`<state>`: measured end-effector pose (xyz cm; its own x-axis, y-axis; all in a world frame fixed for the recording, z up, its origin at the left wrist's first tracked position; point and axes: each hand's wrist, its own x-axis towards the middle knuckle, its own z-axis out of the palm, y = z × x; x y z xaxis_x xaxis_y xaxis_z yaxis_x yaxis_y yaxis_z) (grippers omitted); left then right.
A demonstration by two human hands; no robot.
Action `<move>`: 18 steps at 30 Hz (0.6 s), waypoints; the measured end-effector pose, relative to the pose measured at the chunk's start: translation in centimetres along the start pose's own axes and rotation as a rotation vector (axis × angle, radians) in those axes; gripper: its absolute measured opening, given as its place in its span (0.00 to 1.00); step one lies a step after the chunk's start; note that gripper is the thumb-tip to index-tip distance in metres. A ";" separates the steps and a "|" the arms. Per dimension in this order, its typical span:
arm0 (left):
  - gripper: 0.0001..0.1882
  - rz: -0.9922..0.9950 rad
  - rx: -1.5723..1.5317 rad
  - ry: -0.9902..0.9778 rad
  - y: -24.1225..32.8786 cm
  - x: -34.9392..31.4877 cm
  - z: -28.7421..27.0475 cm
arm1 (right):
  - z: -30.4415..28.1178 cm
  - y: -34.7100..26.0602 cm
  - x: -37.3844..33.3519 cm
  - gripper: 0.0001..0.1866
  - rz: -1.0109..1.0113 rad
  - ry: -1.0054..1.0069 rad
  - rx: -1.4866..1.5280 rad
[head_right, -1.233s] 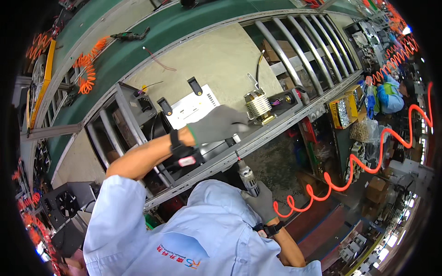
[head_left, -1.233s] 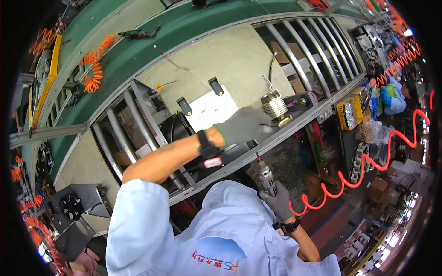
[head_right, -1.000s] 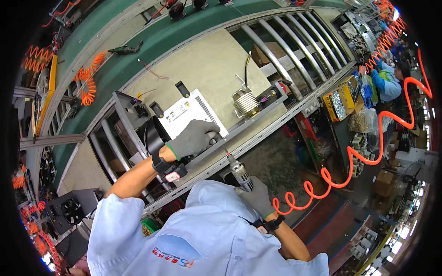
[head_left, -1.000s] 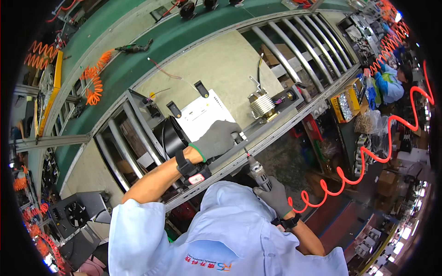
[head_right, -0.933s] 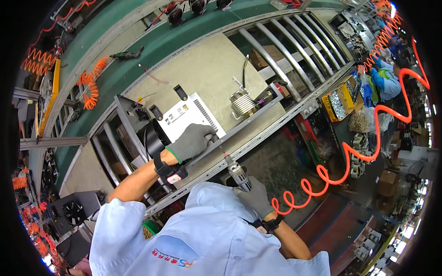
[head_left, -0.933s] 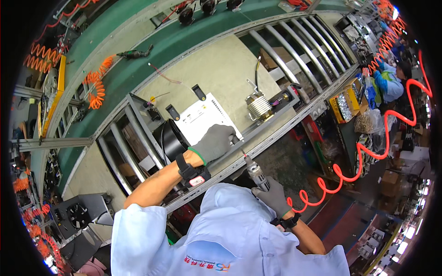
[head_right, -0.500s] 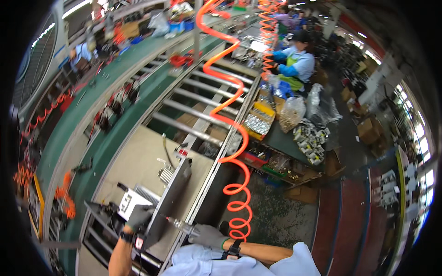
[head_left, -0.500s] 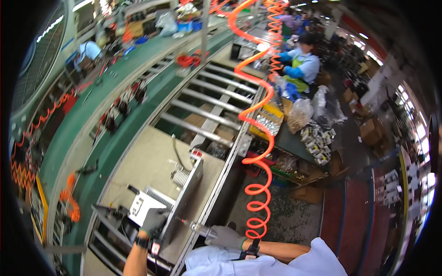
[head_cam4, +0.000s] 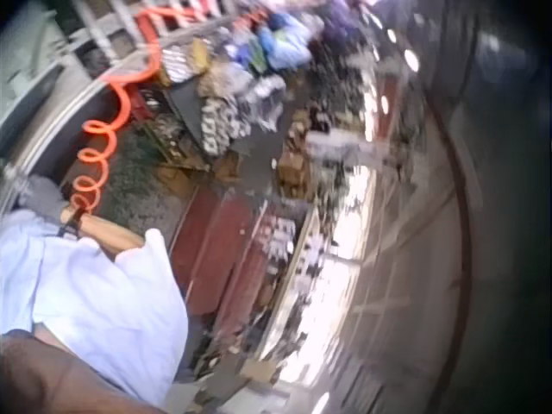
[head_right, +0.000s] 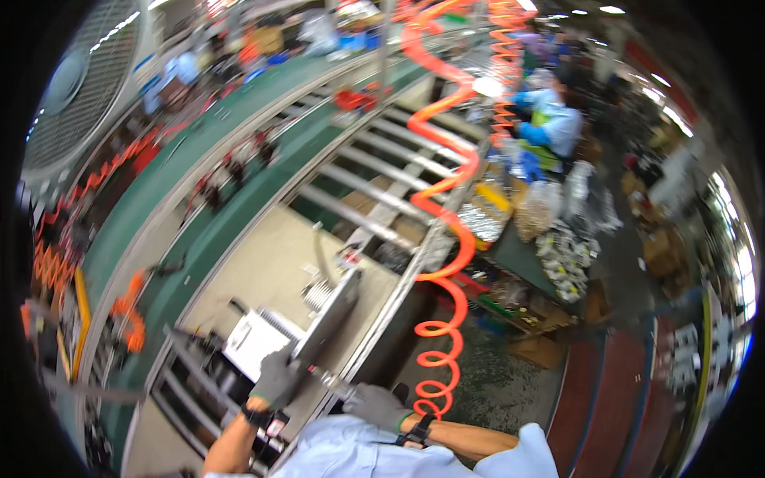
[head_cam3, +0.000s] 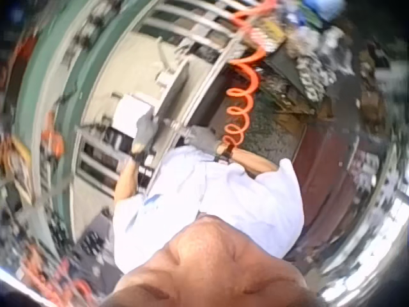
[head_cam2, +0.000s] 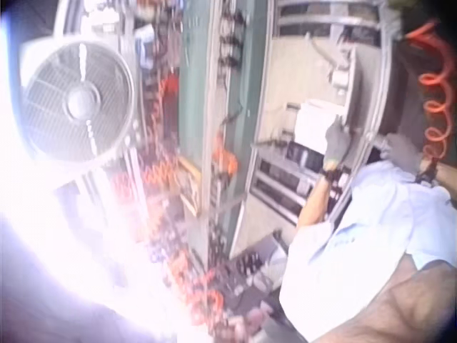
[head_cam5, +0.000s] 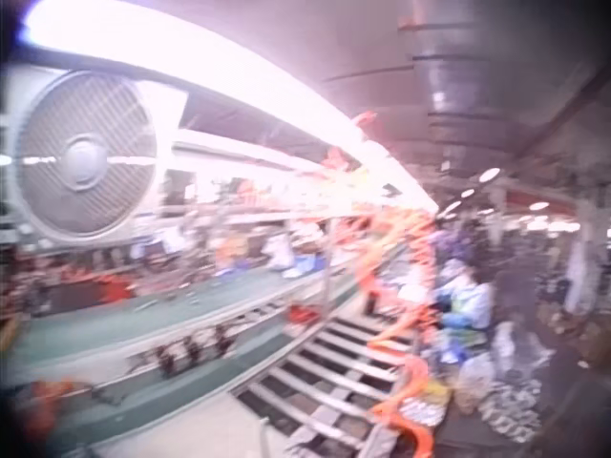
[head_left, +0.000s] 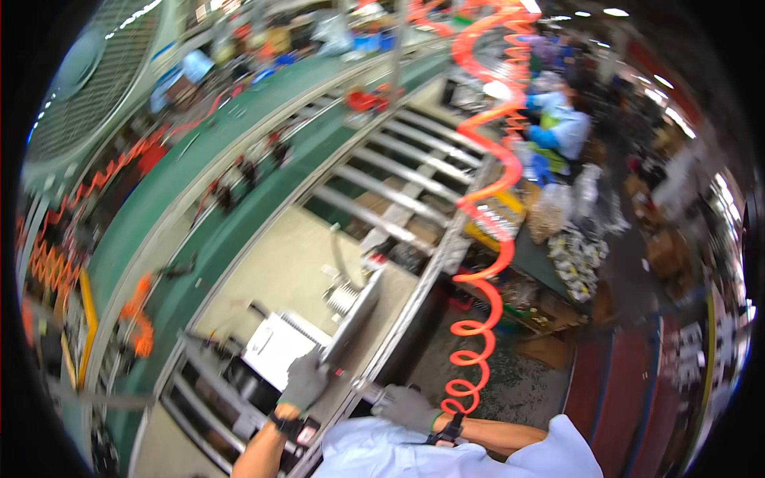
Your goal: The person places a metal component onto a chassis and secures it with a power tool before positioning a circuit board assembly and fastening it as well. Finally, they retrieve a screw from a bin and place the completed unit onto a shelf.
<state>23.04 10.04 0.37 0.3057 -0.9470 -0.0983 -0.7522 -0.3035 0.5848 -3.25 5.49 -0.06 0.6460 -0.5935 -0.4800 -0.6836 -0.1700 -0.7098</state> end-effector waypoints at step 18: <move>0.10 -0.496 0.099 0.813 -20.0 -1.0 -13.3 | -2.1 3.8 -0.9 0.21 0.212 -0.011 -0.107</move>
<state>45.52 18.44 -0.54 0.8867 -0.3564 0.2946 -0.4624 -0.6934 0.5526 -7.19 3.72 -1.22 0.4873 -0.6160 -0.6189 -0.8362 -0.1249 -0.5340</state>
